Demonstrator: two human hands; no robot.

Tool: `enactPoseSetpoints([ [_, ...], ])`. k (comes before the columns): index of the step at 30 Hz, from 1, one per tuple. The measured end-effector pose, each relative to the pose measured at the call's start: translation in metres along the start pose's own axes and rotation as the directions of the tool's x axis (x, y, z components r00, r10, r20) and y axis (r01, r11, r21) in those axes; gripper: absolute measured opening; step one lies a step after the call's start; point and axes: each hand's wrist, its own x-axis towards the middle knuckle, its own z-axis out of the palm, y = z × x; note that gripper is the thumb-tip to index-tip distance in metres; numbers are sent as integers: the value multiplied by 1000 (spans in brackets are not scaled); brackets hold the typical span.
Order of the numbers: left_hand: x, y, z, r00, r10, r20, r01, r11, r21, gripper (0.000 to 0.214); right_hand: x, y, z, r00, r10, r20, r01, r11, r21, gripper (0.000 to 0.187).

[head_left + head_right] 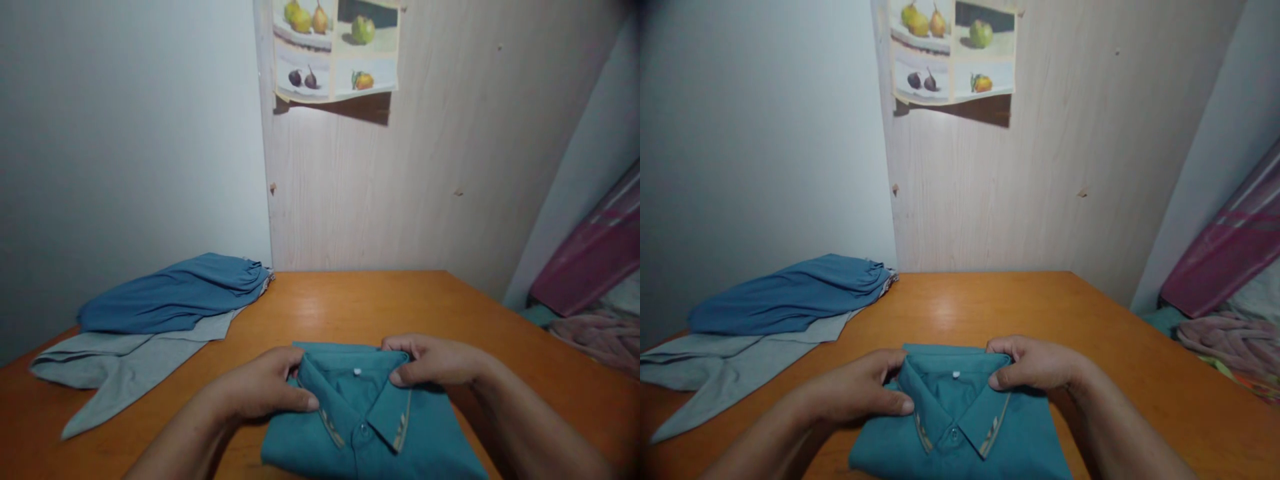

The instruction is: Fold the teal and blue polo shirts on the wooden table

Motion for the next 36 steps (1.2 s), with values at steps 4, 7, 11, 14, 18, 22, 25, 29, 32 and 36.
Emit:
enactPoseSetpoints([
  [4,0,1,4,998,-15,66,24,989,-147,42,1,3,0,997,15,77,-17,1000,26,49],
  [7,-3,3,6,995,-71,76,81,986,-148,33,0,4,0,997,4,75,-8,998,55,47],
  [11,-3,3,3,996,-44,-73,24,968,-250,38,-2,1,-3,993,-95,-75,111,965,239,45],
  [14,5,-6,-5,955,-52,-293,-11,978,-208,40,5,3,-3,973,-84,-216,143,952,271,46],
  [18,18,-27,-17,817,-65,-573,70,997,-14,36,20,13,-3,950,-25,-312,63,992,113,43],
  [22,21,-31,-24,770,-27,-637,63,997,34,30,25,18,-3,949,-37,-312,67,994,84,42],
  [25,17,-24,-25,769,-41,-638,107,992,66,30,22,17,-2,962,-38,-271,75,989,126,41],
  [29,12,-20,-22,838,-37,-545,133,982,138,17,21,16,-1,968,-28,-248,70,984,162,38],
  [32,10,-25,-22,860,-63,-507,150,980,133,22,20,17,-2,968,-23,-250,68,982,174,39],
  [36,12,-32,-27,827,-29,-561,84,994,72,23,19,16,-3,969,-41,-245,97,970,221,41],
])
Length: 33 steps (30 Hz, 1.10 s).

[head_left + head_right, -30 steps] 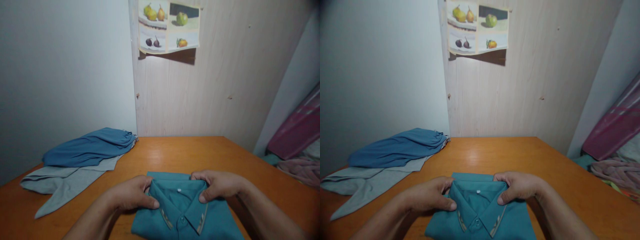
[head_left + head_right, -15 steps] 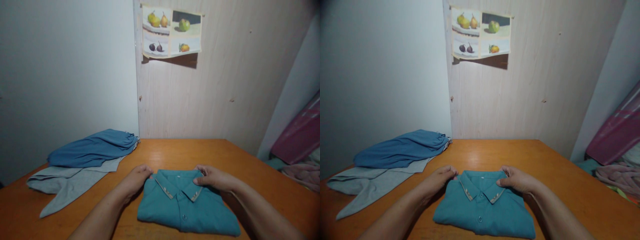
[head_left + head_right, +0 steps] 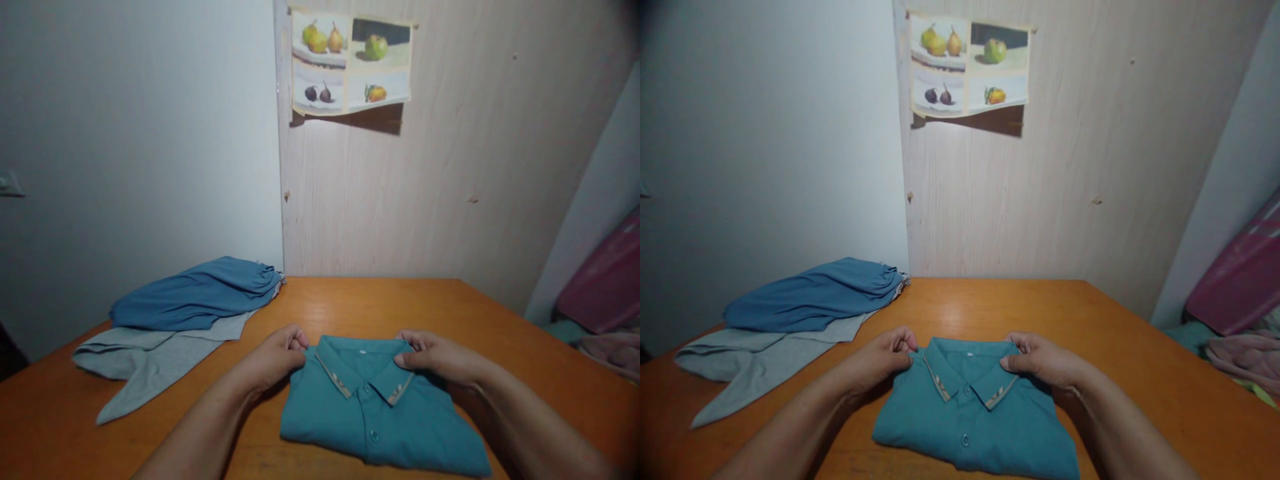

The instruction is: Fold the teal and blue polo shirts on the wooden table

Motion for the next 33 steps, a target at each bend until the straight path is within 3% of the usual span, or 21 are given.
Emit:
enactPoseSetpoints([
  [2,2,-2,-1,1000,7,-28,-8,1000,-21,21,-1,0,0,1000,4,11,-4,1000,8,41],
  [7,3,-1,1,996,-1,-86,4,999,38,16,-2,-1,3,999,31,-16,-33,987,-160,39],
  [12,1,-1,0,999,-32,8,32,997,-69,22,-7,-7,8,997,34,67,-27,994,-107,43],
  [21,8,-12,-6,987,80,-142,-49,976,212,6,-3,1,-6,998,25,54,-4,936,-351,39],
  [27,7,1,-2,923,219,-317,-90,922,376,5,2,2,-4,988,-66,-141,-5,891,-454,52],
  [30,-1,17,11,894,360,-266,-186,840,510,11,8,2,0,966,-122,-228,3,887,-463,56],
  [33,-11,27,28,881,457,-119,-329,774,541,23,12,0,3,917,-233,-324,15,831,-557,54],
])
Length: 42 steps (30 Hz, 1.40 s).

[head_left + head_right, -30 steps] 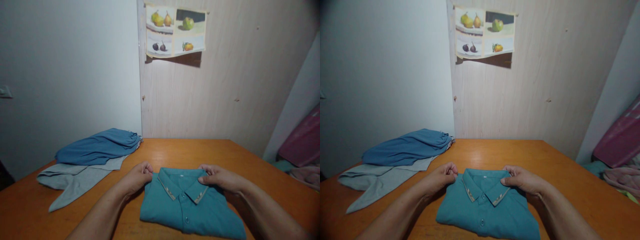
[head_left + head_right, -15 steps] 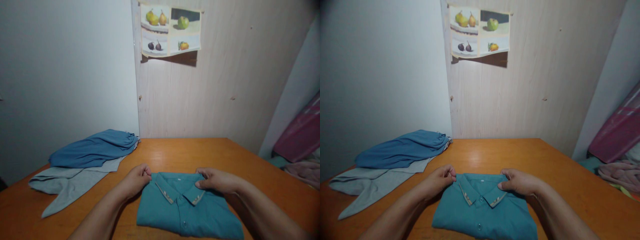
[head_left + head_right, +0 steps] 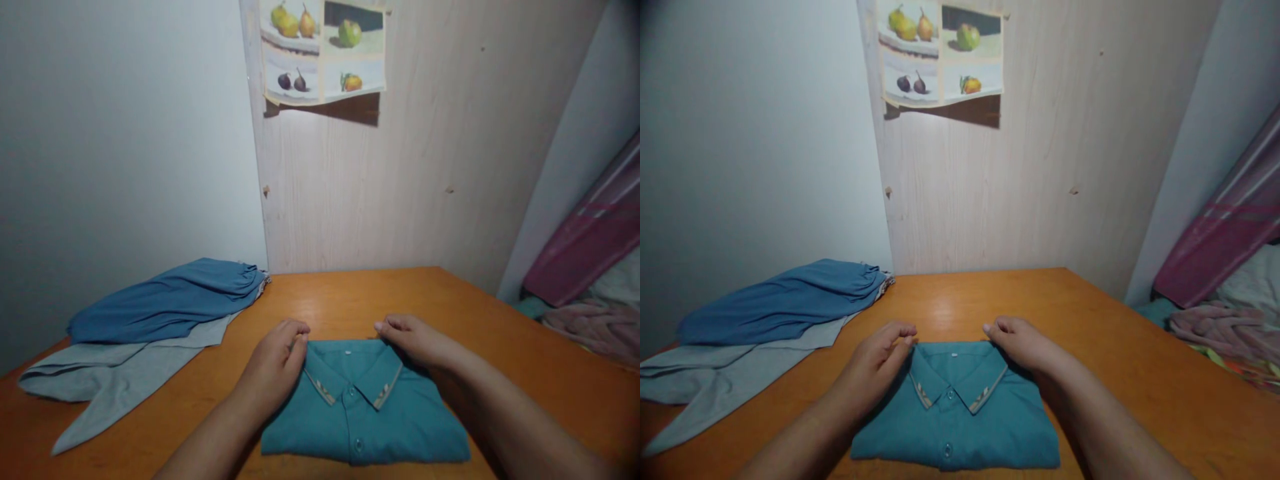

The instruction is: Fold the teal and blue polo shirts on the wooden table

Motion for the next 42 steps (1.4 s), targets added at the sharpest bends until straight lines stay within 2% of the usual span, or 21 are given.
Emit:
enactPoseSetpoints([
  [3,-9,11,9,986,95,135,-96,995,8,35,0,-8,0,979,-47,-199,14,987,-161,50],
  [5,-15,12,15,968,119,222,-131,991,37,42,-1,-16,2,962,-92,-258,23,965,-260,48],
  [8,-18,10,20,925,134,356,-172,982,79,48,-5,-22,10,971,-160,-180,89,932,-350,46],
  [10,-19,8,21,894,113,434,-182,976,120,51,-6,-19,18,982,-160,-105,106,912,-395,45],
  [14,-18,5,22,854,33,520,-163,965,206,57,-2,-2,30,1000,-3,27,16,883,-469,50],
  [17,-18,3,22,841,8,541,-176,949,261,59,2,6,32,991,114,71,-64,867,-494,57],
  [20,-19,2,22,838,-3,546,-195,933,303,59,4,7,31,985,151,82,-90,859,-505,59],
  [25,-17,-1,20,864,16,502,-204,925,321,57,6,12,22,993,103,58,-64,879,-473,52],
  [29,-16,9,17,912,73,405,-227,909,349,54,13,21,8,998,26,-62,-49,910,-411,46],
  [31,-16,19,17,919,122,376,-261,902,345,53,16,23,2,991,-16,-135,-35,930,-366,45],
  [36,-22,36,27,881,203,427,-350,888,299,51,19,21,-7,970,0,-241,-70,957,-280,39],
  [42,-27,24,39,823,172,541,-379,875,299,52,20,29,-22,930,124,-345,-217,945,-245,32],
])
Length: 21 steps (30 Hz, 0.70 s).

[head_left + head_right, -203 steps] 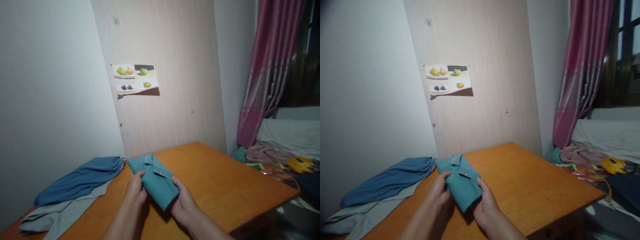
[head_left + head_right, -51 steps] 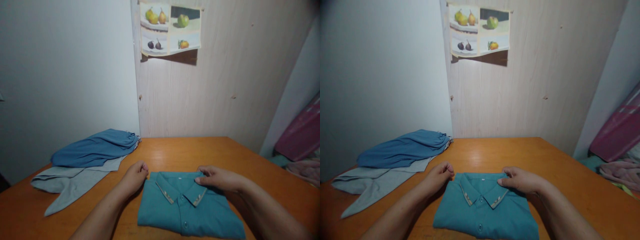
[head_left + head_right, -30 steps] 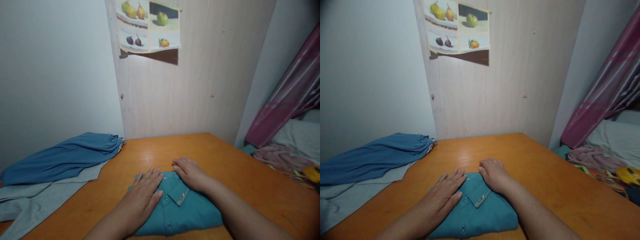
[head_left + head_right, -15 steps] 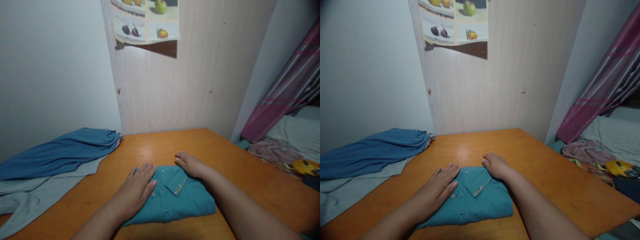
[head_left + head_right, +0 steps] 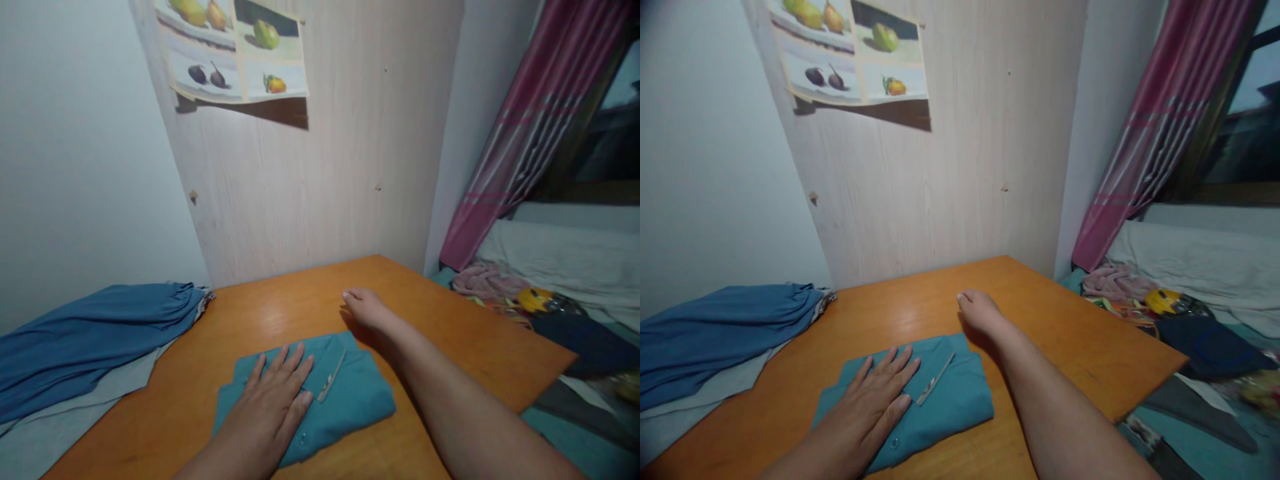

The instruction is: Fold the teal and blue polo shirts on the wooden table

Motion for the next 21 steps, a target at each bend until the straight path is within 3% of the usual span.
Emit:
enactPoseSetpoints([
  [3,1,-4,3,1000,0,1,0,1000,17,53,-1,7,-6,995,86,42,-86,996,0,28],
  [6,2,-5,4,1000,-12,8,12,999,31,53,-8,10,-11,970,152,191,-157,988,9,25],
  [8,2,-7,5,1000,-15,17,14,999,38,53,-14,11,-15,917,178,356,-198,980,20,26],
  [11,2,-11,9,1000,-6,15,5,999,49,54,-21,8,-21,782,188,595,-244,970,14,27],
  [16,2,-12,10,1000,18,-16,-16,998,67,54,-24,0,-27,592,93,800,-206,978,39,26],
  [18,2,-10,9,1000,17,-19,-16,997,73,53,-24,-2,-29,563,42,826,-194,978,82,22],
  [21,1,-9,7,1000,12,-16,-10,998,70,53,-26,-3,-33,566,1,825,-226,962,154,15],
])
